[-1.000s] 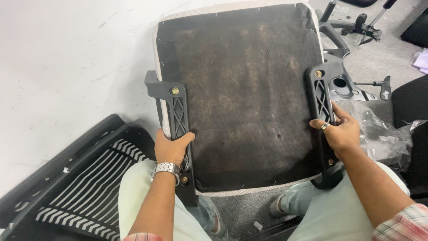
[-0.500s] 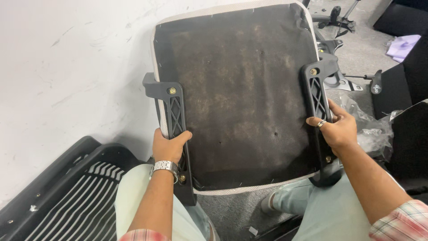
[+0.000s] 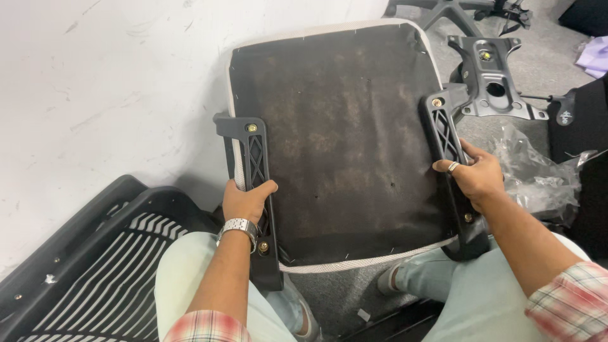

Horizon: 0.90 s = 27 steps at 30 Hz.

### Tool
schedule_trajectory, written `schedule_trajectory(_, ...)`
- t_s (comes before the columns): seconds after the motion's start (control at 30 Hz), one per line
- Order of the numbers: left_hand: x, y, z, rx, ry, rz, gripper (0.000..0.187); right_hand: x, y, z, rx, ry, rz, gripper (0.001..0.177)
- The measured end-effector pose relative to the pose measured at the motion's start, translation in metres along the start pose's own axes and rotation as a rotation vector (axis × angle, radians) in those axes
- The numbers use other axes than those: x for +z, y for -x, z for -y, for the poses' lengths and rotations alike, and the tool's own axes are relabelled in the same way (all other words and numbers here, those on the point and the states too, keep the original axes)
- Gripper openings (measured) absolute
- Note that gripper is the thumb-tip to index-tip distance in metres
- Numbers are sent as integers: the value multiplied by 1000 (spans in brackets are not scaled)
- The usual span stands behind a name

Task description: The person uses a screwdriver to tighten screws on the armrests of an office chair, then lifts and repositions the chair to continue securing the armrests.

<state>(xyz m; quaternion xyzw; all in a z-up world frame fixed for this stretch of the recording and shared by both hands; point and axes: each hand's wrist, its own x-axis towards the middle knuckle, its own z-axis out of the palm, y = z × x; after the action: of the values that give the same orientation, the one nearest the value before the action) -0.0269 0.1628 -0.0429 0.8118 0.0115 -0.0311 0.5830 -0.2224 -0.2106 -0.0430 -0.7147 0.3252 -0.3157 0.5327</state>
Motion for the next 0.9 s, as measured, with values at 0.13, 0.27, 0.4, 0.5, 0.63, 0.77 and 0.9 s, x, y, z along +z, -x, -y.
schedule_trajectory(0.13,-2,2,1,25,15,-4,75,-2,0,-4,-60,73,-20,79)
schedule_trajectory(0.27,-2,0,2,36,43,-11,76,-1,1,-2,-33,87,-28,79)
schedule_trajectory(0.4,-3,-1,3,31,48,14,77,-1,-1,-4,-18,104,-38,79)
schedule_trajectory(0.5,-3,-1,6,25,35,16,80,-1,1,-7,-79,68,-13,77)
schedule_trajectory(0.63,0,-5,11,35,26,6,85,-1,0,-7,-130,114,-18,74)
schedule_trajectory(0.77,1,-3,14,11,24,28,89,-2,4,-4,-113,185,-55,75)
schedule_trajectory(0.9,0,-2,12,-18,13,57,98,-2,6,-2,-72,148,-56,79)
